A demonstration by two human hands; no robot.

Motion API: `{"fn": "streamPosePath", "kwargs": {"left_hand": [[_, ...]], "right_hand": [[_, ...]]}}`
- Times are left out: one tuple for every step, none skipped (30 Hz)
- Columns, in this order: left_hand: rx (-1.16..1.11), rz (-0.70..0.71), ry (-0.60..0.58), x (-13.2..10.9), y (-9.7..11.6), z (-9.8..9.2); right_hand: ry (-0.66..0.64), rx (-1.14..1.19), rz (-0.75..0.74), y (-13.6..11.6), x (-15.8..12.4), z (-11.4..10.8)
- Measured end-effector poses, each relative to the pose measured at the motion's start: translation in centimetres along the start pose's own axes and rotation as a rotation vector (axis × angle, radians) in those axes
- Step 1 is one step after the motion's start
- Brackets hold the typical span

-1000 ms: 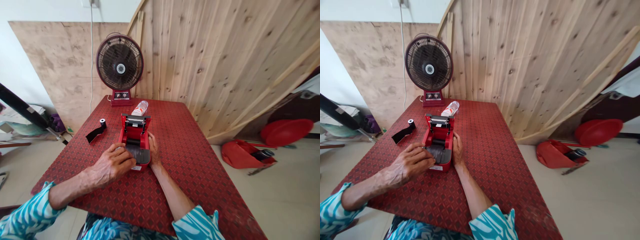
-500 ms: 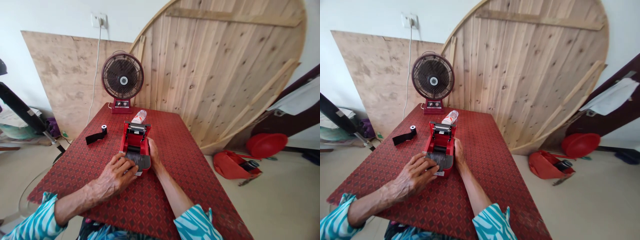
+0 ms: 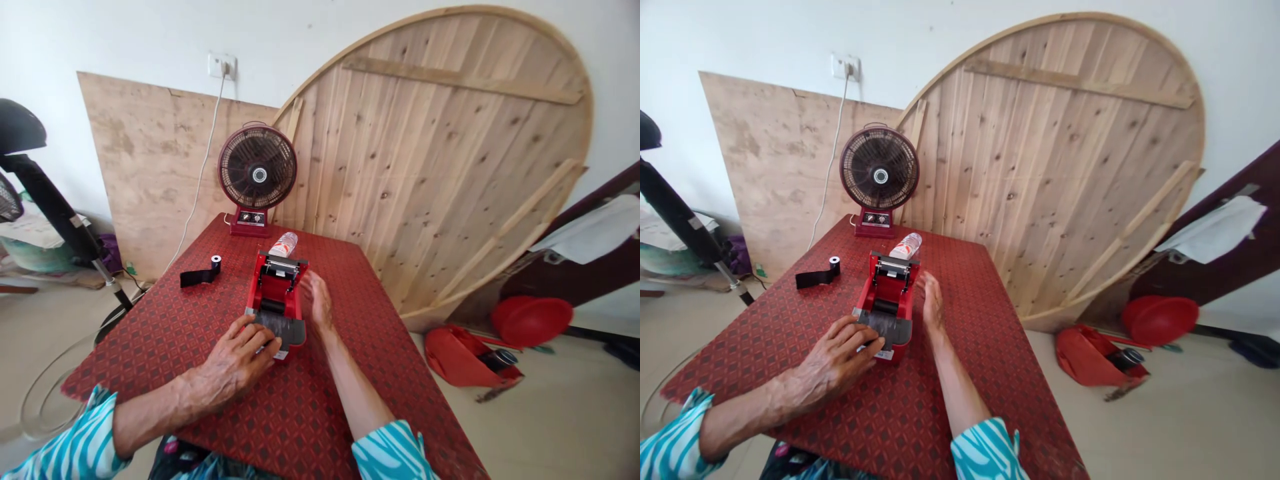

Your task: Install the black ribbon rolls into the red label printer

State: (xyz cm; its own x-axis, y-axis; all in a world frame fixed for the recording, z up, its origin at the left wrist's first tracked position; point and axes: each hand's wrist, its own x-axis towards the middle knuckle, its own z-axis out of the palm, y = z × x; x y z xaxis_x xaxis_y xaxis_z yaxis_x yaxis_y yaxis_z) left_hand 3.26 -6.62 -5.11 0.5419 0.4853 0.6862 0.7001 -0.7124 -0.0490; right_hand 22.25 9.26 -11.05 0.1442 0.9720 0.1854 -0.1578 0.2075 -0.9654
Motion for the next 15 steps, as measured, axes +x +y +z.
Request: {"fn": "streamPosePath", "kwargs": {"left_hand": [[-0.001,-0.004,-0.008,0.0,0.0,-0.1],[0.000,-0.009,-0.016,-0.1,0.1,-0.1],[0.003,-0.010,-0.017,-0.1,0.1,-0.1],[0.007,-0.009,-0.013,-0.2,0.1,-0.1],[0.009,-0.009,-0.010,-0.2,0.1,-0.1],[0.006,-0.009,-0.005,-0.3,0.1,0.0],[0.001,-0.011,-0.003,-0.3,0.1,0.0],[-0.005,-0.014,-0.006,-0.3,0.1,0.0],[-0.009,-0.018,-0.011,-0.3,0.1,0.0],[-0.011,-0.021,-0.017,-0.2,0.2,-0.1],[-0.011,-0.019,-0.020,-0.2,0.3,-0.2],[-0.013,-0.017,-0.022,-0.1,0.3,-0.4],[-0.021,-0.018,-0.029,0.0,0.3,-0.6],[-0.040,-0.022,-0.037,0.0,0.3,-0.8],[-0.075,-0.028,-0.043,0.1,0.1,-1.0]], "right_hand": [[-0.047,0.021,-0.020,-0.7,0.6,0.6],[-0.097,0.035,-0.017,-1.4,1.0,1.2],[-0.129,0.054,-0.001,-2.0,1.3,1.7],[-0.132,0.074,0.023,-2.4,1.4,2.1],[-0.129,0.087,0.042,-2.8,1.2,2.4],[-0.116,0.088,0.043,-3.1,0.9,2.5],[-0.105,0.068,0.023,-3.3,0.4,2.4],[-0.096,0.028,-0.015,-3.4,-0.2,2.2],[-0.088,-0.026,-0.062,-3.4,-0.8,1.9],[-0.088,-0.080,-0.097,-3.4,-1.4,1.6],[-0.081,-0.115,-0.114,-3.4,-2.0,1.3],[-0.077,-0.134,-0.113,-3.3,-2.6,1.1],[-0.072,-0.133,-0.096,-3.3,-3.1,0.9],[-0.067,-0.118,-0.072,-3.1,-3.5,0.8],[-0.063,-0.097,-0.046,-3.0,-3.9,0.8]]}}
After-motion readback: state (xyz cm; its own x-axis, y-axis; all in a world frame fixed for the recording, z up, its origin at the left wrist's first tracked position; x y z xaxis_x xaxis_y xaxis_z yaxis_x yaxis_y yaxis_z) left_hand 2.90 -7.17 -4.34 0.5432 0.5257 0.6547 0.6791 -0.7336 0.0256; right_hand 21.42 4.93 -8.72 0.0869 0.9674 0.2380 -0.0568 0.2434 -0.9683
